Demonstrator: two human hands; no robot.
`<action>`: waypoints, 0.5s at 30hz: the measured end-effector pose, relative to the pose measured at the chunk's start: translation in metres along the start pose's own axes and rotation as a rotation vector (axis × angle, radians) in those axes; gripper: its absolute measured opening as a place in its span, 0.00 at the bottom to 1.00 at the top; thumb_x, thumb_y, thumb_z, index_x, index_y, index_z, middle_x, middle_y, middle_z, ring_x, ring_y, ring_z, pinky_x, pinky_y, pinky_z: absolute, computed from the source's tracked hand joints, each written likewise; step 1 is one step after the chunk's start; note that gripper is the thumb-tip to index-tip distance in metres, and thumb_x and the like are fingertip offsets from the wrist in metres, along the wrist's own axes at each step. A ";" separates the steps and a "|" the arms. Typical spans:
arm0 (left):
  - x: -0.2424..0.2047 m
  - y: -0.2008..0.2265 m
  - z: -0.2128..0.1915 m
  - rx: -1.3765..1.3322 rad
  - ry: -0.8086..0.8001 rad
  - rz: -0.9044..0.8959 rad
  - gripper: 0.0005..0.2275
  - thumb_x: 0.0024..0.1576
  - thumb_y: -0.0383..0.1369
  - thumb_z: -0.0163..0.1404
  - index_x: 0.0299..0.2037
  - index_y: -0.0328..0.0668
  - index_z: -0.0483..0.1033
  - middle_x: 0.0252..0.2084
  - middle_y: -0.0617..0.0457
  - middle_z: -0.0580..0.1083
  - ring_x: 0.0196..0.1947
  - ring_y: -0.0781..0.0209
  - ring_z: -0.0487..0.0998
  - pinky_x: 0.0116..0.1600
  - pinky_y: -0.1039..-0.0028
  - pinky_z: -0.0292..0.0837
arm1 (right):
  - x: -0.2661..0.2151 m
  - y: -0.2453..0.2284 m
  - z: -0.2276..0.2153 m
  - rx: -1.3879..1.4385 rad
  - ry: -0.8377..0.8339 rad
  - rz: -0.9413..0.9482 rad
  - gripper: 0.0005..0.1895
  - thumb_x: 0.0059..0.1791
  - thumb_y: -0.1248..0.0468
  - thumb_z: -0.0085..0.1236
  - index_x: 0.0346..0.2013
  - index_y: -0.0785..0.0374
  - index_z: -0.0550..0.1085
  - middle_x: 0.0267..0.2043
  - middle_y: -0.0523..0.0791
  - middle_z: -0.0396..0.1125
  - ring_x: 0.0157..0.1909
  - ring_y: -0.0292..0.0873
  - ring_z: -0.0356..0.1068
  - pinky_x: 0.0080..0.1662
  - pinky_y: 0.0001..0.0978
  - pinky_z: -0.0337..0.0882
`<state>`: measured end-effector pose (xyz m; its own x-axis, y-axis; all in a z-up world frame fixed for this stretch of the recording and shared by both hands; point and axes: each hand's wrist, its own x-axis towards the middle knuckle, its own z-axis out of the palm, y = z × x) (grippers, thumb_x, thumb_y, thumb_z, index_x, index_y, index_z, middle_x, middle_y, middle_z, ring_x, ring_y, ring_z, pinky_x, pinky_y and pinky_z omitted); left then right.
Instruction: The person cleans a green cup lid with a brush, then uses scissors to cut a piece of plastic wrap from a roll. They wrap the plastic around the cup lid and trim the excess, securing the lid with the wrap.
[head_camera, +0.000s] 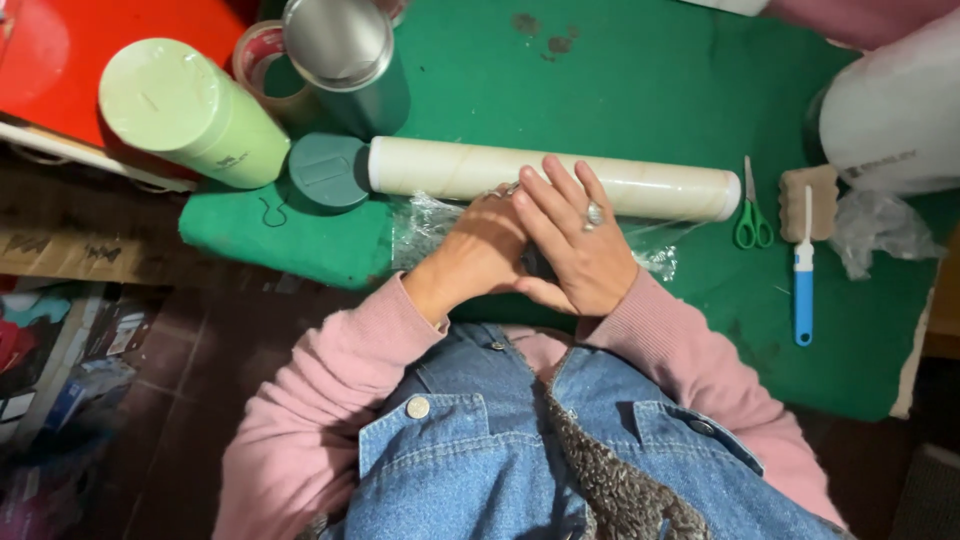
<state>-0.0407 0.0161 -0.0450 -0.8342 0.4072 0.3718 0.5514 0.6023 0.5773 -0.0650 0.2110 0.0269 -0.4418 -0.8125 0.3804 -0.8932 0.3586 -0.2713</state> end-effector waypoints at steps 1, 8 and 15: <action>-0.008 -0.011 0.015 0.122 -0.032 0.006 0.27 0.53 0.40 0.61 0.61 0.36 0.71 0.57 0.39 0.74 0.59 0.39 0.75 0.64 0.54 0.69 | 0.008 0.002 0.007 -0.053 -0.025 -0.017 0.46 0.53 0.37 0.49 0.74 0.65 0.53 0.77 0.56 0.47 0.79 0.63 0.47 0.74 0.63 0.47; -0.001 0.014 -0.040 0.053 0.047 -0.027 0.37 0.44 0.49 0.61 0.58 0.26 0.70 0.55 0.32 0.72 0.58 0.35 0.70 0.61 0.51 0.63 | 0.013 0.004 0.012 0.056 -0.120 0.048 0.48 0.53 0.38 0.50 0.75 0.69 0.51 0.78 0.59 0.46 0.79 0.60 0.48 0.74 0.55 0.49; -0.047 -0.020 -0.070 0.294 0.015 -0.084 0.22 0.53 0.54 0.57 0.40 0.41 0.77 0.35 0.48 0.76 0.45 0.46 0.76 0.53 0.54 0.64 | 0.018 0.001 0.009 -0.036 -0.222 0.077 0.46 0.50 0.43 0.54 0.73 0.69 0.55 0.76 0.56 0.51 0.77 0.58 0.50 0.73 0.55 0.49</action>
<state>-0.0129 -0.0629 -0.0231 -0.8758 0.3390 0.3435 0.4584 0.8070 0.3724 -0.0731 0.1921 0.0253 -0.4832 -0.8616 0.1552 -0.8617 0.4367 -0.2585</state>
